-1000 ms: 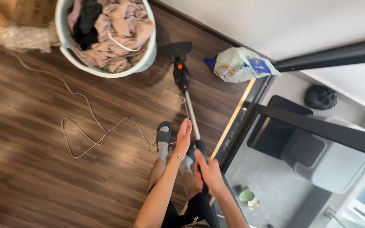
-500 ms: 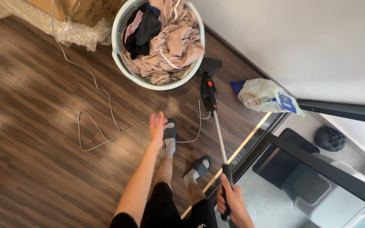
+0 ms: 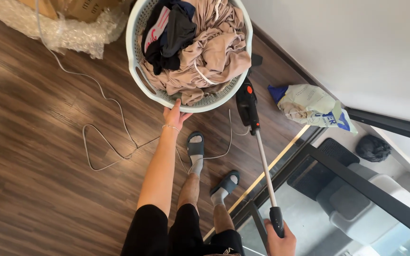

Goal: Vacuuming the wooden floor around a laundry basket and cardboard boxes.

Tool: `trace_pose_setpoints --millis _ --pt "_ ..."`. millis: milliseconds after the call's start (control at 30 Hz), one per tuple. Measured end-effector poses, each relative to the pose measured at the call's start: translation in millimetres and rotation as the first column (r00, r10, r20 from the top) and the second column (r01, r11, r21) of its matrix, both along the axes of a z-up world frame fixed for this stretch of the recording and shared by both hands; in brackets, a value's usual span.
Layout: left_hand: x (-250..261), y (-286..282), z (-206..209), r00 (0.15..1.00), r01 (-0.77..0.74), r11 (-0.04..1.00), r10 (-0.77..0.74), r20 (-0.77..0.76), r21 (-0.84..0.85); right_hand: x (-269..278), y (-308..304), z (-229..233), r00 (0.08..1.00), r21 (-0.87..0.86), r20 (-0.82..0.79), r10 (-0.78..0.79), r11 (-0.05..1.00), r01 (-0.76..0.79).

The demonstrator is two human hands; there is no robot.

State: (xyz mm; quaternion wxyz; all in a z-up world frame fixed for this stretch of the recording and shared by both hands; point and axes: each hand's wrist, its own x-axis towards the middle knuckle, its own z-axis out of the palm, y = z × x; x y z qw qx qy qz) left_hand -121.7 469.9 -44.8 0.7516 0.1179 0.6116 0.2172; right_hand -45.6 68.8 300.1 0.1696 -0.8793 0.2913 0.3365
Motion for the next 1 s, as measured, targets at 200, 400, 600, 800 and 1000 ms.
trace_pose_setpoints --millis 200,400,600,800,1000 --pt "-13 14 -70 0.981 -0.08 0.996 0.086 -0.176 0.041 1 -78 -49 0.989 0.046 0.113 0.094 0.994 -0.1" --pt "-101 58 -26 0.939 0.096 0.989 -0.052 -0.339 0.114 25 -85 -33 0.997 0.002 -0.024 0.071 0.997 -0.071" --pt "-256 -55 -63 0.935 -0.01 0.995 0.045 -0.353 0.099 46 -180 -85 0.918 0.047 0.142 0.371 0.924 -0.38" --pt "-322 -158 -17 0.852 -0.217 0.97 0.243 -0.463 0.111 79 -123 -32 0.939 -0.029 -0.041 0.341 0.939 -0.343" --pt "-376 -210 1 0.766 -0.258 0.958 0.28 -0.579 0.122 89 -90 -18 0.918 0.002 -0.046 0.394 0.919 -0.394"
